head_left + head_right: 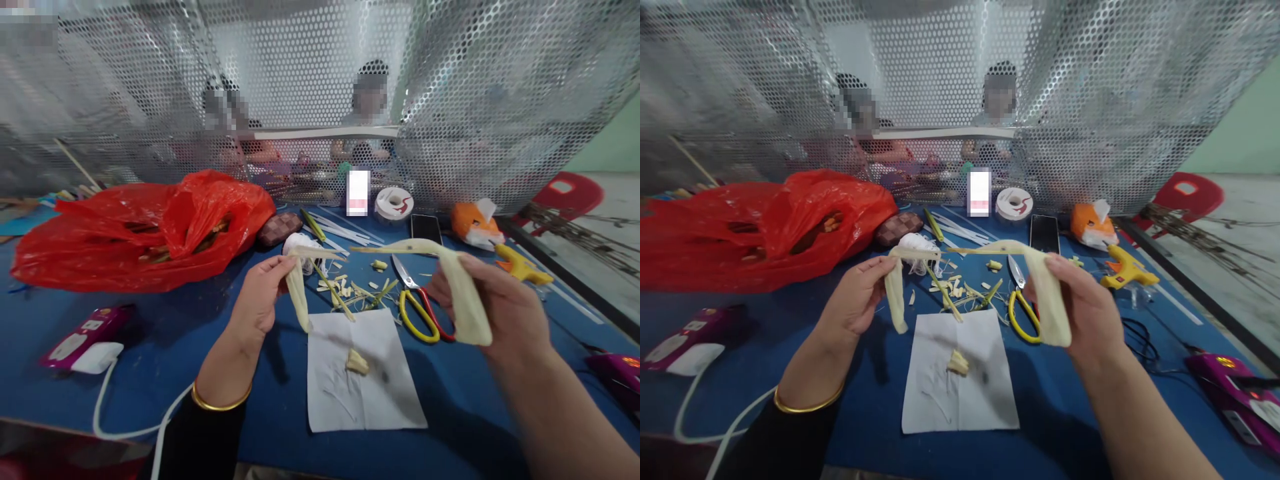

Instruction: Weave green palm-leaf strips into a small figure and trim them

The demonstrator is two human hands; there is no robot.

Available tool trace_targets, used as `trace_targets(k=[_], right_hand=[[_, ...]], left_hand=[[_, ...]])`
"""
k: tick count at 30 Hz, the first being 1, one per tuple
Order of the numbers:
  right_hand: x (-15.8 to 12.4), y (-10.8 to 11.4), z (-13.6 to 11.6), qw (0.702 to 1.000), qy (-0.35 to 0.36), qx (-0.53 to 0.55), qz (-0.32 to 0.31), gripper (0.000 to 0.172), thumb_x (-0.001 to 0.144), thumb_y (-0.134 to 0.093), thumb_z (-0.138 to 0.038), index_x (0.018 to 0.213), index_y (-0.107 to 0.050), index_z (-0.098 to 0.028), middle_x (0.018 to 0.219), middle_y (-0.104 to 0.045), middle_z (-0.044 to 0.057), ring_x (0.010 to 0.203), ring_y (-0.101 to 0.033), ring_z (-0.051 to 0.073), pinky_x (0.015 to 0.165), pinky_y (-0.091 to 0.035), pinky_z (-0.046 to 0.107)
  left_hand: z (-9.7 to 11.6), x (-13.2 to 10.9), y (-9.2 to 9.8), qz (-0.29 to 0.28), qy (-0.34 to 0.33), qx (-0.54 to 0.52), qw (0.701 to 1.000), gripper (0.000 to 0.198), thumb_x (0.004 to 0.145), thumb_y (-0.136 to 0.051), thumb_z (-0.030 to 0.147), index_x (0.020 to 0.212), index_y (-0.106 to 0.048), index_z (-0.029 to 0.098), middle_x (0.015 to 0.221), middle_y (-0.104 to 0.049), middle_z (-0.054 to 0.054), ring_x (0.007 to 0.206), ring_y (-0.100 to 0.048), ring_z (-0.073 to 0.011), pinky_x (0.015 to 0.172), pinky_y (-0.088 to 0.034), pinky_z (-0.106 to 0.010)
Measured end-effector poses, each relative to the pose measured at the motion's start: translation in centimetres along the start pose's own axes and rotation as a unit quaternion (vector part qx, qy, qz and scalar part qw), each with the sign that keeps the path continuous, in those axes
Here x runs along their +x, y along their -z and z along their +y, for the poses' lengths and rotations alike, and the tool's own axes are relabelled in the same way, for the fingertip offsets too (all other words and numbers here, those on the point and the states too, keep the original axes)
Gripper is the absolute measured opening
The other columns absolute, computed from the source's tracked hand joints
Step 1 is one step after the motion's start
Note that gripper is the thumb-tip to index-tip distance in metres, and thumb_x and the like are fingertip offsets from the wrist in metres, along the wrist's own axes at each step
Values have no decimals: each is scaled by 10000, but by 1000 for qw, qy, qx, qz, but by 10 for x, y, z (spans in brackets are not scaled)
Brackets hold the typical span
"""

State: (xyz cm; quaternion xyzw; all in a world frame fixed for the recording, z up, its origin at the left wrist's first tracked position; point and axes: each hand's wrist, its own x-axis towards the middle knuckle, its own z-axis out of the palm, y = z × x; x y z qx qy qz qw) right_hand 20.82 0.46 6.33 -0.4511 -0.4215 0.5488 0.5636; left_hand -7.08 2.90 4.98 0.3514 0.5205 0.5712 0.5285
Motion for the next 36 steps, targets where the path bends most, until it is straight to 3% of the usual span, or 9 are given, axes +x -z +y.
trace_targets(k=[5, 7, 9, 12, 16, 22, 26, 29, 36], right_hand=[[7, 7, -4, 957, 99, 114, 248, 142, 758, -644, -305, 670, -681, -200, 563, -562, 5, 511, -513, 148, 489, -394, 330], [10, 6, 4, 949, 143, 91, 266, 100, 691, -712, -298, 690, -671, -207, 584, -556, -20, 511, -513, 142, 468, -393, 292], [12, 0, 14, 962, 159, 52, 217, 159, 644, -777, -304, 695, -652, -220, 598, -556, -39, 491, -472, 117, 447, -364, 250], [13, -22, 29, 994, 88, -37, 59, 211, 668, -792, -381, 723, -671, -217, 629, -585, -29, 530, -488, 127, 478, -372, 243], [22, -77, 42, 970, 72, -169, -158, 277, 774, -688, -410, 624, -618, -188, 582, -515, -37, 554, -448, 115, 521, -346, 236], [51, -146, 51, 964, 70, -166, -197, 223, 740, -697, -410, 740, -641, -194, 700, -627, -8, 660, -563, 147, 598, -436, 251], [32, -134, 48, 969, 47, -142, -199, 388, 856, -531, -549, 805, -646, -183, 742, -674, 33, 672, -621, 156, 628, -488, 280], [3, -106, 50, 964, -27, -111, -239, 343, 661, -803, -440, 836, -652, -186, 719, -688, 3, 631, -639, 151, 584, -478, 263], [-16, -52, 62, 993, -22, -89, -72, 336, 706, -776, -480, 761, -622, -186, 605, -673, -2, 555, -587, 128, 565, -438, 250]], left_hand=[[0, 5, 7, 100, -55, -105, 988, 329, 528, -850, 358, 703, -655, 159, 621, -631, 38, 553, -570, -95, 523, -444, -195], [1, 3, 8, 99, -64, -132, 984, 321, 544, -837, 360, 708, -647, 160, 631, -642, 35, 557, -586, -99, 526, -454, -196], [2, -1, 6, 77, -55, -149, 984, 316, 563, -829, 362, 725, -652, 156, 634, -648, 31, 549, -586, -96, 518, -456, -194], [4, -8, 2, 42, -45, -156, 986, 315, 559, -841, 334, 736, -666, 142, 636, -656, 21, 537, -582, -95, 502, -455, -192], [4, -14, -2, 3, -53, -157, 986, 296, 580, -853, 324, 701, -656, 139, 586, -624, 30, 482, -526, -68, 458, -415, -173], [2, -16, -4, 17, -118, -108, 987, 276, 653, -818, 355, 680, -643, 144, 529, -554, 48, 406, -425, -45, 383, -296, -172], [-7, -15, -9, 62, -148, -64, 985, 253, 699, -782, 364, 677, -644, 152, 530, -567, 49, 407, -429, -45, 376, -290, -168], [-21, -17, -18, 71, -137, -32, 987, 243, 722, -758, 373, 694, -646, 160, 564, -609, 36, 438, -489, -64, 388, -329, -168], [-44, -30, -40, -64, 29, -55, 996, 297, 655, -810, 360, 783, -697, 117, 679, -690, -33, 592, -636, -126, 469, -438, -185]])
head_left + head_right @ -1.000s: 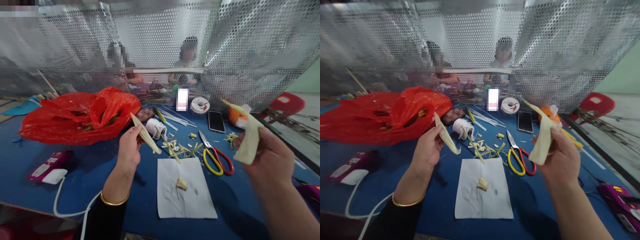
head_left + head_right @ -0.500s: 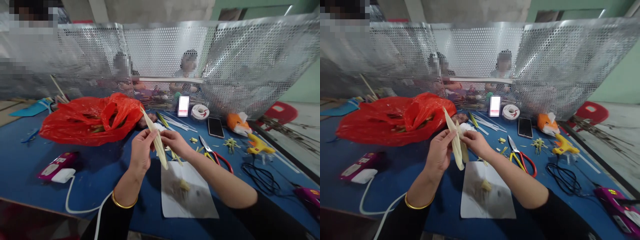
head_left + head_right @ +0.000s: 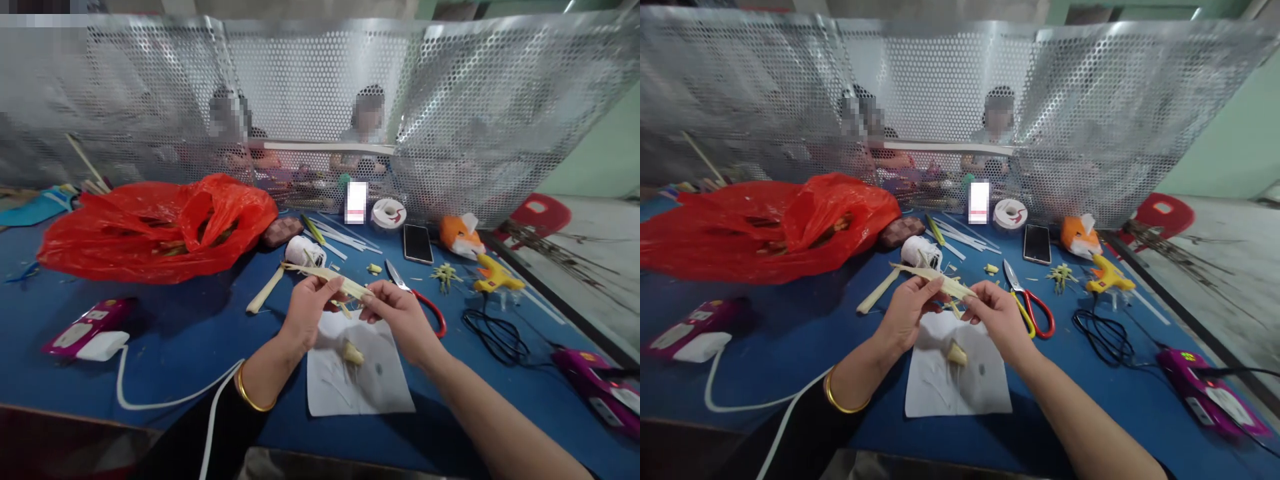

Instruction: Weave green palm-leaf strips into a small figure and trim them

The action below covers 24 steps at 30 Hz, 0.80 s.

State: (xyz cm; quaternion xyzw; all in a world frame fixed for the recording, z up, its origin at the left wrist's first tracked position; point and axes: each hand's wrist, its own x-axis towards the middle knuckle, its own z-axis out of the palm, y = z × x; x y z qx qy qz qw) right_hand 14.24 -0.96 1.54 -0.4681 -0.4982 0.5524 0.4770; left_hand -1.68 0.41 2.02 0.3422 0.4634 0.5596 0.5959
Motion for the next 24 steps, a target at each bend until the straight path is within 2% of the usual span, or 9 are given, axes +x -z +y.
trace_targets(k=[3, 6, 10, 15, 20, 24], right_hand=[[0, 12, 2, 999, -11, 33, 19, 338, 684, -793, -475, 757, -629, -188, 551, -631, -20, 523, -534, 121, 553, -416, 252], [-2, 19, -2, 999, -2, 39, 26, 327, 679, -797, -462, 778, -653, -184, 527, -588, -37, 503, -499, 114, 545, -398, 252], [0, 29, -7, 998, 23, -8, 54, 313, 698, -777, -459, 774, -670, -175, 503, -579, -33, 502, -484, 109, 546, -367, 244], [8, 41, -10, 995, 27, -34, 88, 320, 657, -794, -458, 742, -685, -169, 521, -586, -20, 506, -494, 115, 523, -350, 244], [8, 43, -11, 994, 40, -31, 101, 323, 640, -816, -464, 729, -698, -178, 542, -602, -11, 520, -522, 124, 517, -389, 247], [8, 43, -10, 991, 53, -12, 124, 322, 609, -845, -456, 709, -704, -185, 611, -653, 10, 561, -582, 143, 529, -454, 255]], left_hand=[[-2, -2, -3, -40, 28, -43, 998, 305, 583, -857, 287, 786, -706, 116, 769, -714, -51, 691, -661, -150, 554, -513, -214], [-3, -1, -3, -42, 15, -78, 996, 290, 546, -872, 234, 738, -678, 139, 751, -705, -26, 714, -657, -152, 626, -555, -249], [1, 7, 2, 17, -26, -87, 996, 282, 577, -854, 273, 751, -667, 154, 678, -696, 4, 604, -634, -118, 568, -524, -221], [7, 17, 9, 98, -107, -34, 989, 266, 607, -835, 316, 739, -686, 139, 618, -686, -2, 578, -632, -125, 571, -503, -228], [12, 18, 12, 130, -126, -23, 983, 226, 624, -816, 301, 728, -692, 143, 621, -674, 2, 578, -631, -118, 540, -460, -207], [13, 18, 15, 128, -128, -27, 983, 242, 632, -815, 333, 730, -693, 148, 626, -670, 0, 572, -631, -119, 525, -448, -207]])
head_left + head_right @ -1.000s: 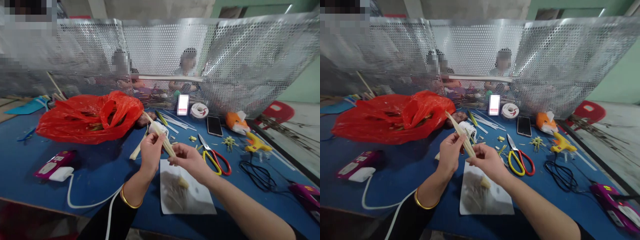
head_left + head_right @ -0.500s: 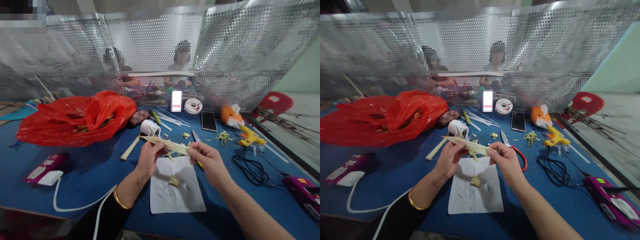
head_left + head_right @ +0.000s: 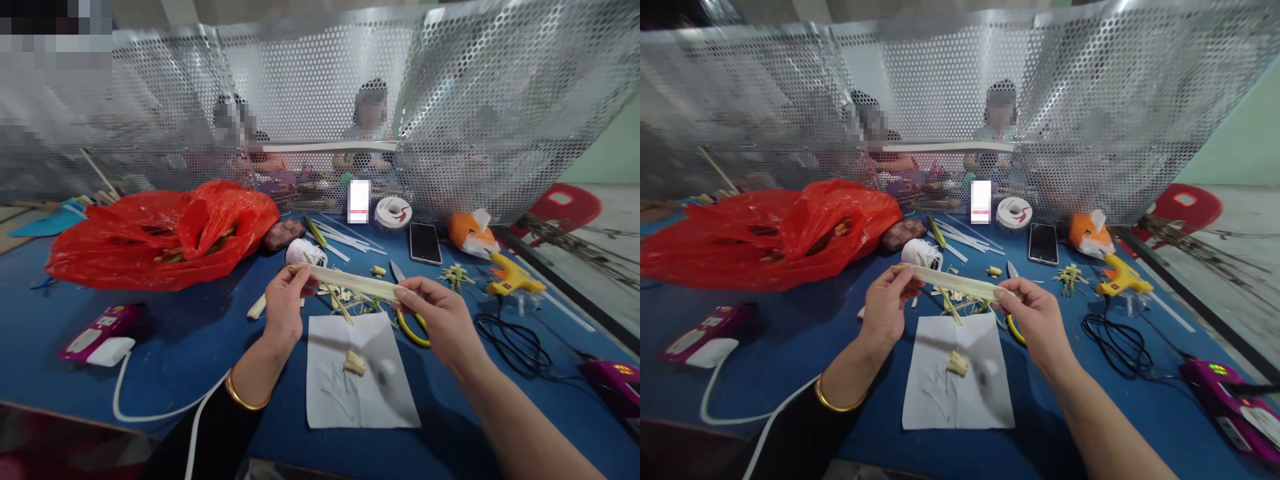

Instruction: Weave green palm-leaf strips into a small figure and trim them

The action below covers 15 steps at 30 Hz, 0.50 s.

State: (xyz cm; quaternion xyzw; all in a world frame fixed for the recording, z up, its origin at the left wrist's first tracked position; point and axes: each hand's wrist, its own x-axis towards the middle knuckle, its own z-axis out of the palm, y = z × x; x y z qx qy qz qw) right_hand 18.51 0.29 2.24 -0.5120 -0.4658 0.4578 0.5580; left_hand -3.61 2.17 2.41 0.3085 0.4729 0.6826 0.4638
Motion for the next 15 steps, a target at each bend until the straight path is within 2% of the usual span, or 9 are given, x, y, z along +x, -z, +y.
trace_targets(k=[6, 11, 15], right_hand=[[2, 0, 0, 993, -42, 97, 59, 373, 544, -893, -419, 760, -695, -189, 624, -702, 17, 575, -670, 166, 530, -527, 249], [2, -1, 1, 991, -11, 108, 82, 354, 579, -880, -395, 799, -694, -187, 657, -712, 17, 581, -671, 151, 552, -549, 244], [1, -2, 0, 993, 3, 92, 75, 305, 622, -853, -378, 795, -687, -189, 653, -694, 12, 593, -674, 165, 557, -549, 264]], left_hand=[[0, 2, 3, 1, 10, 2, 1000, 250, 633, -809, 337, 761, -711, 147, 623, -676, -4, 577, -631, -119, 524, -449, -203], [0, 3, 2, 2, 25, 9, 1000, 226, 624, -796, 315, 745, -709, 144, 624, -677, -8, 577, -627, -122, 524, -445, -212], [-1, 4, 2, 13, 31, 17, 999, 203, 631, -790, 300, 730, -701, 147, 624, -674, -6, 573, -626, -117, 516, -440, -205]])
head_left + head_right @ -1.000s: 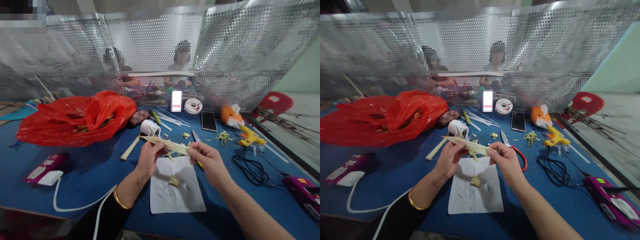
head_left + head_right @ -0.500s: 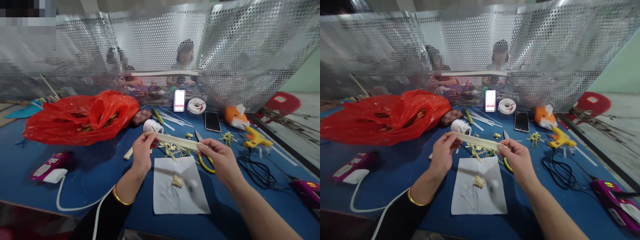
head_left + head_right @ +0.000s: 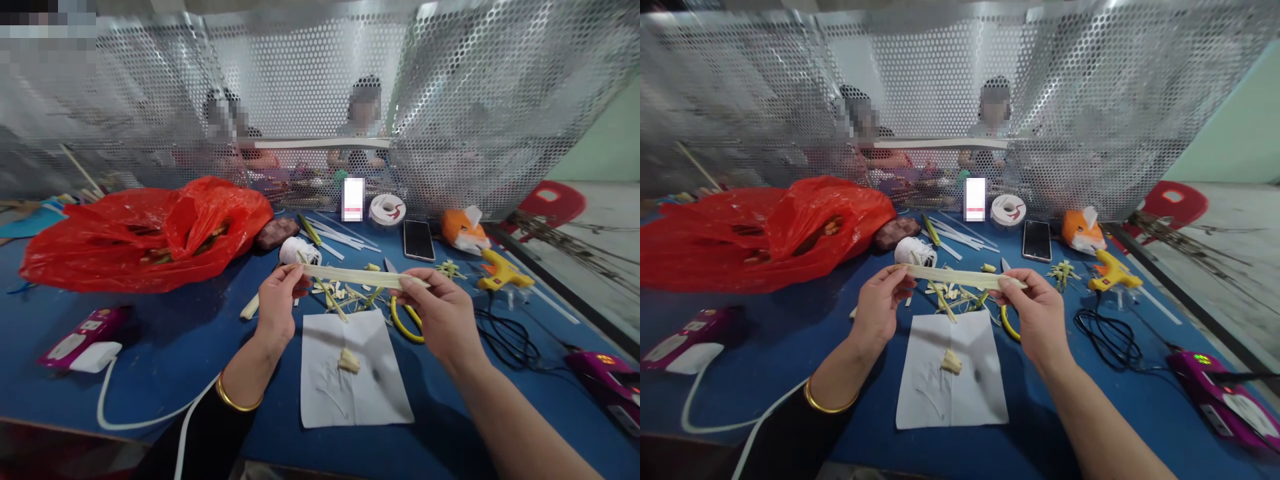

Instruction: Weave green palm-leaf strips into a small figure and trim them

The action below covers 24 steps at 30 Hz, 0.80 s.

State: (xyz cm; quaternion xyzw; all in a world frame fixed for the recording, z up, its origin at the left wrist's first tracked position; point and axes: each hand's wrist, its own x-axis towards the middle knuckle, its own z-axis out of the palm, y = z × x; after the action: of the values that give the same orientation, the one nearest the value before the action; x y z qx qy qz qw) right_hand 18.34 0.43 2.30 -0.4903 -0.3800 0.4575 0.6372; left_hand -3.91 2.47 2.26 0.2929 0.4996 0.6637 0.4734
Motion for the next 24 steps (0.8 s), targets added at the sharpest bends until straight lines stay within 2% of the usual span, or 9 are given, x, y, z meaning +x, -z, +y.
trace_targets(k=[5, 7, 10, 11, 13, 17, 19, 21, 24], right_hand=[[-8, -5, 2, 998, 49, 25, 31, 236, 694, -809, -354, 829, -673, -217, 711, -681, 1, 672, -693, 178, 622, -559, 285], [-14, -8, 7, 998, 50, 15, 21, 204, 736, -778, -355, 841, -659, -227, 747, -678, 1, 698, -698, 184, 642, -556, 293], [-24, -16, 16, 999, 33, -20, -29, 189, 766, -748, -363, 845, -639, -230, 753, -680, 2, 666, -675, 177, 630, -543, 295], [-27, -18, 19, 998, 29, -34, -50, 187, 768, -741, -364, 835, -632, -228, 751, -680, 2, 661, -670, 176, 624, -537, 292], [-34, -23, 22, 991, 26, -78, -103, 162, 781, -715, -350, 805, -621, -221, 728, -676, 2, 656, -667, 177, 605, -520, 283], [-41, -24, 20, 958, 66, -194, -203, 87, 821, -647, -282, 770, -618, -218, 665, -668, 0, 613, -646, 168, 591, -487, 275], [-40, -22, 18, 955, 98, -215, -176, 81, 832, -632, -280, 778, -617, -222, 657, -668, -1, 606, -633, 167, 597, -479, 279], [-39, -21, 18, 964, 107, -213, -117, 101, 839, -628, -307, 785, -611, -224, 656, -664, 0, 608, -627, 171, 593, -473, 282], [-38, -21, 22, 972, 92, -198, -85, 133, 842, -630, -340, 784, -602, -224, 652, -658, 0, 609, -623, 176, 589, -469, 285]], left_hand=[[-2, -2, 0, -6, 66, -48, 997, 266, 695, -790, 345, 865, -707, 158, 765, -714, -29, 595, -651, -114, 517, -485, -205], [-4, -7, -2, -62, 130, -36, 989, 284, 712, -795, 371, 856, -710, 141, 796, -718, -57, 627, -668, -131, 526, -507, -214], [-8, -16, -6, -193, 232, -17, 953, 344, 725, -796, 427, 830, -719, 109, 852, -733, -121, 718, -697, -174, 591, -549, -243], [-9, -18, -7, -212, 251, -28, 944, 343, 719, -806, 417, 841, -722, 108, 868, -736, -126, 735, -700, -175, 621, -557, -247], [-10, -19, -8, -190, 243, -67, 949, 291, 697, -833, 362, 813, -718, 122, 833, -734, -93, 730, -694, -156, 654, -555, -230], [-7, -13, -8, -80, 169, -119, 975, 240, 669, -853, 301, 755, -696, 140, 729, -702, -19, 619, -650, -103, 631, -542, -204], [-4, -12, -7, -89, 162, -131, 974, 301, 707, -819, 378, 853, -712, 138, 817, -725, -48, 689, -682, -139, 662, -562, -240], [-2, -12, -7, -116, 173, -141, 968, 308, 753, -778, 389, 915, -712, 135, 877, -735, -76, 762, -698, -167, 700, -576, -269], [-1, -14, -7, -112, 183, -124, 969, 161, 780, -748, 241, 892, -713, 131, 848, -735, -68, 739, -686, -139, 695, -569, -242]])
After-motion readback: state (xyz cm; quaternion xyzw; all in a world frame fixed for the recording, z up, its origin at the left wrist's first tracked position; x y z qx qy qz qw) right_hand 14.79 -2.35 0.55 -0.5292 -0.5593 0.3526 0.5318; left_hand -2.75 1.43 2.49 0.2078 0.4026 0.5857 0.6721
